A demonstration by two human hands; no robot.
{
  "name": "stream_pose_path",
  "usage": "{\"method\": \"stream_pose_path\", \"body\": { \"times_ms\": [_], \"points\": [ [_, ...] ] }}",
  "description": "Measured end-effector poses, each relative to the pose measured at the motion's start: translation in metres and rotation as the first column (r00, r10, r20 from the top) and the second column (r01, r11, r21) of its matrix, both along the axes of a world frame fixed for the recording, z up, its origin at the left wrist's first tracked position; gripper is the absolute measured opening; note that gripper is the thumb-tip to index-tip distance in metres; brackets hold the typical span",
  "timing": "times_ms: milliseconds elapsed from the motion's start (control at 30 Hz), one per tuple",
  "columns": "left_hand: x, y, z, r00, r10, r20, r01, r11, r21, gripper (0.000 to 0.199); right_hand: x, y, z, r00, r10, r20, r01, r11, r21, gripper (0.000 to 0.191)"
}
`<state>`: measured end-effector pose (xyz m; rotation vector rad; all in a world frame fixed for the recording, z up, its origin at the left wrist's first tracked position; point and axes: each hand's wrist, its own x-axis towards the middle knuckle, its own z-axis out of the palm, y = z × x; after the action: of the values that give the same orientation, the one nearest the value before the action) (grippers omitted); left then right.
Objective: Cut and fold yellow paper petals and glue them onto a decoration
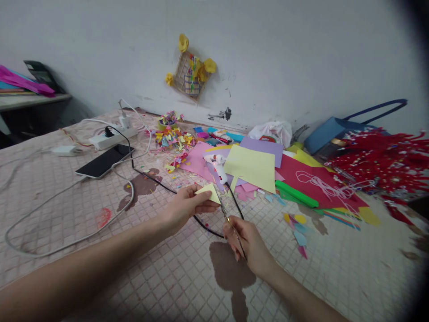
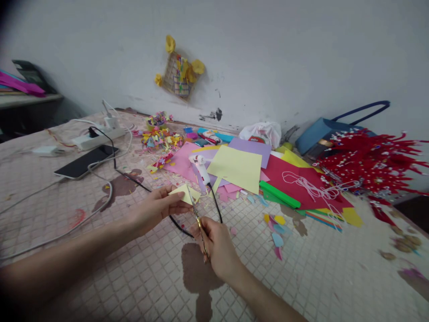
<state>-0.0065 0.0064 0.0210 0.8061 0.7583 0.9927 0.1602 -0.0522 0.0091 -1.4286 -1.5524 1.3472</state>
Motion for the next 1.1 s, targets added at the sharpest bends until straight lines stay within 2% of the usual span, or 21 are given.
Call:
{"method": "stream_pose_path", "body": {
  "times_ms": [133,267,333,400,433,467,533,600,700,833,900,967,1033,1100],
  "points": [
    [0.0,0.0,-0.001,1.0,-0.01,-0.002,0.01,1.0,-0.001,0.018,-0.001,-0.001,-0.002,0.998,0.023,-0.05,-0.024,1.0,-0.016,0.043],
    [0.0,0.0,-0.003,0.999,-0.036,-0.008,0.036,0.999,0.011,0.019,0.004,0.004,0.0,0.998,0.038,-0.059,-0.037,0.999,0.024,0.045],
    [-0.001,0.0,-0.004,0.998,-0.054,-0.025,0.055,0.998,0.011,0.02,0.014,0.013,0.002,1.0,-0.004,0.023,0.003,0.997,0.083,0.044],
    [-0.001,0.0,-0.004,0.994,-0.09,-0.055,0.091,0.996,0.006,0.021,0.029,0.027,0.005,0.973,-0.101,0.206,0.049,0.968,0.247,0.04],
    [-0.001,-0.001,-0.004,0.991,-0.114,-0.072,0.114,0.993,-0.002,0.021,0.038,0.035,0.006,0.922,-0.164,0.351,0.034,0.936,0.35,0.037],
    [-0.001,-0.002,-0.004,0.986,-0.139,-0.09,0.138,0.99,-0.014,0.021,0.047,0.043,0.007,0.83,-0.265,0.49,0.031,0.9,0.434,0.034],
    [0.0,-0.004,-0.004,0.976,-0.177,-0.127,0.173,0.984,-0.039,0.021,0.066,0.056,0.007,0.622,-0.414,0.664,0.041,0.865,0.501,0.029],
    [0.0,-0.005,-0.003,0.968,-0.205,-0.148,0.198,0.978,-0.057,0.022,0.081,0.066,0.005,0.482,-0.46,0.746,0.053,0.865,0.5,0.027],
    [0.0,-0.006,-0.002,0.953,-0.248,-0.173,0.239,0.968,-0.072,0.023,0.096,0.071,0.003,0.39,-0.456,0.8,0.023,0.873,0.487,0.028],
    [-0.001,-0.006,-0.003,0.937,-0.256,-0.238,0.254,0.966,-0.042,0.022,0.104,0.07,0.0,0.367,-0.501,0.784,-0.073,0.825,0.561,0.025],
    [-0.001,-0.006,-0.004,0.925,-0.254,-0.283,0.262,0.965,-0.011,0.023,0.103,0.069,0.001,0.379,-0.522,0.764,-0.095,0.799,0.594,0.026],
    [0.0,-0.006,-0.005,0.908,-0.258,-0.33,0.28,0.96,0.019,0.023,0.097,0.067,0.005,0.481,-0.518,0.708,-0.072,0.781,0.62,0.023],
    [0.0,-0.007,-0.005,0.89,-0.264,-0.371,0.299,0.953,0.04,0.022,0.084,0.061,0.01,0.692,-0.432,0.579,-0.029,0.785,0.619,0.021],
    [0.001,-0.008,-0.006,0.877,-0.267,-0.4,0.311,0.949,0.049,0.022,0.065,0.052,0.015,0.901,-0.181,0.395,-0.05,0.86,0.508,0.024]
  ]
}}
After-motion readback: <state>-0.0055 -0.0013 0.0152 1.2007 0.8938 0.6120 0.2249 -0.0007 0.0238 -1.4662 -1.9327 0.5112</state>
